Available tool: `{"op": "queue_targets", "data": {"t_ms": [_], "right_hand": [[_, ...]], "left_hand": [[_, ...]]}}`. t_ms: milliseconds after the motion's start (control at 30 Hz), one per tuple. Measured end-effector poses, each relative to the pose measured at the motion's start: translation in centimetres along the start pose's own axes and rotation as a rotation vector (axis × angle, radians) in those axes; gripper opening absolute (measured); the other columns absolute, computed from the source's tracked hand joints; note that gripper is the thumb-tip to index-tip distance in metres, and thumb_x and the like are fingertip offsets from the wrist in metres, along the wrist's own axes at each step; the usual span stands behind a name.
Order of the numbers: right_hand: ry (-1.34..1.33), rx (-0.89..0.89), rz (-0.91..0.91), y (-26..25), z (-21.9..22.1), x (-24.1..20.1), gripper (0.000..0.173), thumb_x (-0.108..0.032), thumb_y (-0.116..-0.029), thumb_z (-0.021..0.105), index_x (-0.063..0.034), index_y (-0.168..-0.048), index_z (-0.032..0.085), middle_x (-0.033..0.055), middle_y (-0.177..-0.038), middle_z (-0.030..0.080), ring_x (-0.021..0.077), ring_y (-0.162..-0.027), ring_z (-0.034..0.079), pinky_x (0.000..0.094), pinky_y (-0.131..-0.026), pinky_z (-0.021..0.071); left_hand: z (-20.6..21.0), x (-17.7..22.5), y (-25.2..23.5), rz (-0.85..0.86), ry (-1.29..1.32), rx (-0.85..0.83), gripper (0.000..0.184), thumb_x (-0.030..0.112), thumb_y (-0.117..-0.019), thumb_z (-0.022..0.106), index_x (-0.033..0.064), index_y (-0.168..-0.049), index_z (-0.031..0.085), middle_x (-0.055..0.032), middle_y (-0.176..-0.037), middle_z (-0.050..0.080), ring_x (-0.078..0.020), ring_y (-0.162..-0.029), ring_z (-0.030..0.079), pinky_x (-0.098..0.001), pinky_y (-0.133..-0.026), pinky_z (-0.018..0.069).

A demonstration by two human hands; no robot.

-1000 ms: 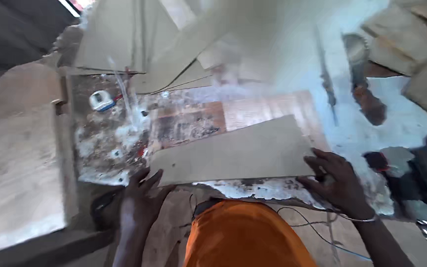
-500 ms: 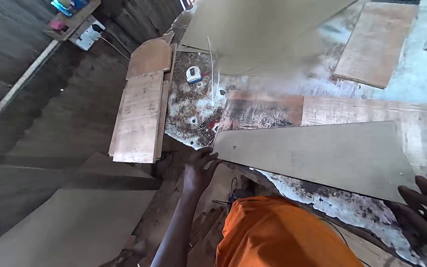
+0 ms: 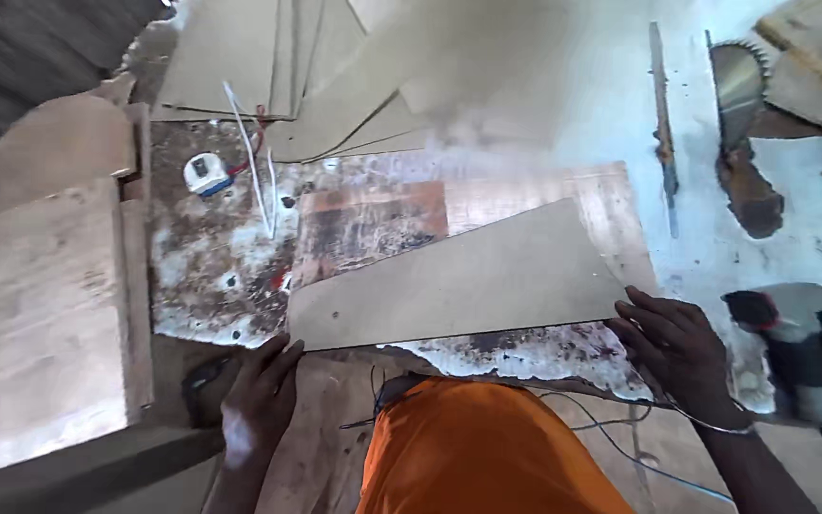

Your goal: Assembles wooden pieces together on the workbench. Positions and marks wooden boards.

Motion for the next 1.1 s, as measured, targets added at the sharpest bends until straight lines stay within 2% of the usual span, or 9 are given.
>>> {"op": "queue_targets", "data": {"t_ms": [100, 333, 667, 733, 800, 867, 933, 1000, 1100], "right_hand": [[-0.021, 0.047, -0.001, 0.3, 0.0, 0.4, 0.034, -0.042, -0.0961, 0.068, -0.0130, -0.108, 0.081, 0.0081, -0.126, 0.072, 0.0243, -0.110, 0.067, 0.0433, -0.095, 0.0530], [0.054, -0.069, -0.139, 0.7, -1.0, 0.7, 0.030, -0.022, -0.0991, 0.061, -0.0246, -0.126, 0.075, 0.0025, -0.139, 0.065, 0.0224, -0.121, 0.063, 0.0411, -0.104, 0.0495], [-0.011, 0.074, 0.010, 1.2, -1.2, 0.1, 0.017, -0.019, -0.0956, 0.071, -0.0146, -0.110, 0.080, 0.0015, -0.125, 0.073, 0.0162, -0.117, 0.066, 0.0327, -0.103, 0.0524], [0.002, 0.041, -0.005, 1.4, -1.3, -0.2, 0.020, -0.018, -0.0961, 0.070, -0.0132, -0.113, 0.079, 0.0034, -0.127, 0.072, 0.0189, -0.119, 0.065, 0.0348, -0.104, 0.0517], [0.015, -0.004, -0.027, 1.2, -1.3, -0.4, 0.022, -0.020, -0.0977, 0.067, -0.0125, -0.116, 0.078, 0.0052, -0.130, 0.070, 0.0213, -0.121, 0.064, 0.0381, -0.106, 0.0514], [0.044, -0.021, -0.055, 0.9, -1.4, -0.9, 0.026, -0.022, -0.0974, 0.064, -0.0094, -0.116, 0.077, 0.0088, -0.129, 0.070, 0.0248, -0.120, 0.065, 0.0406, -0.105, 0.0513], [0.055, -0.019, -0.062, 0.8, -1.5, -1.3, 0.028, -0.023, -0.0965, 0.062, -0.0073, -0.114, 0.077, 0.0111, -0.128, 0.071, 0.0271, -0.118, 0.066, 0.0422, -0.103, 0.0521], [0.047, -0.018, -0.047, 0.7, -1.6, -1.5, 0.028, -0.023, -0.0961, 0.061, -0.0060, -0.112, 0.077, 0.0126, -0.127, 0.071, 0.0291, -0.117, 0.066, 0.0451, -0.102, 0.0530], [0.061, -0.030, -0.037, 0.5, -1.5, -1.7, 0.032, -0.028, -0.0971, 0.059, -0.0050, -0.111, 0.077, 0.0152, -0.126, 0.071, 0.0314, -0.117, 0.067, 0.0484, -0.102, 0.0527]], "left_hand": [[0.3, -0.1, 0.2, 0.004, 0.005, 0.031, 0.019, 0.008, -0.0972, 0.062, 0.0038, -0.106, 0.078, -0.0217, -0.117, 0.070, -0.0209, -0.111, 0.069, -0.0303, -0.099, 0.0550], [0.5, -1.1, 0.7, 0.066, 0.025, -0.054, 0.021, 0.004, -0.0986, 0.060, -0.0023, -0.112, 0.074, -0.0287, -0.123, 0.062, -0.0242, -0.117, 0.063, -0.0286, -0.104, 0.0489], [0.2, -1.7, 0.5, 0.069, -0.027, 0.004, 0.017, 0.000, -0.0949, 0.064, 0.0018, -0.104, 0.078, -0.0220, -0.116, 0.067, -0.0204, -0.113, 0.066, -0.0267, -0.101, 0.0514], [-0.1, -1.7, 0.5, 0.099, 0.025, -0.017, 0.018, 0.009, -0.0970, 0.064, 0.0003, -0.109, 0.075, -0.0262, -0.121, 0.062, -0.0249, -0.116, 0.063, -0.0313, -0.104, 0.0490], [-0.9, -0.9, 0.1, 0.083, 0.061, -0.034, 0.035, 0.034, -0.0966, 0.066, 0.0093, -0.121, 0.068, -0.0255, -0.141, 0.047, -0.0275, -0.127, 0.052, -0.0363, -0.109, 0.0425], [-0.9, 2.8, -2.4, 0.092, 0.150, -0.012, 0.046, 0.049, -0.0919, 0.068, 0.0220, -0.129, 0.065, -0.0120, -0.151, 0.039, -0.0241, -0.140, 0.040, -0.0384, -0.115, 0.0366], [1.2, 8.9, -6.1, 0.168, 0.324, -0.103, 0.045, 0.053, -0.0879, 0.071, 0.0283, -0.126, 0.068, -0.0022, -0.148, 0.047, -0.0204, -0.143, 0.040, -0.0425, -0.117, 0.0375], [5.5, 15.6, -9.3, 0.357, 0.391, -0.304, 0.043, 0.057, -0.0865, 0.072, 0.0280, -0.118, 0.074, -0.0052, -0.142, 0.058, -0.0261, -0.141, 0.046, -0.0527, -0.114, 0.0383], [12.0, 25.4, -13.0, 0.728, 0.295, -0.594, 0.050, 0.064, -0.0866, 0.067, 0.0279, -0.120, 0.075, -0.0015, -0.139, 0.062, -0.0220, -0.134, 0.053, -0.0466, -0.113, 0.0422]]}}
Point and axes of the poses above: each hand's wrist, its own y-axis away from the middle knuckle, its own z-axis out of the palm, x = y × z, the point moved 5 cm from there along -y, towards the middle knuckle
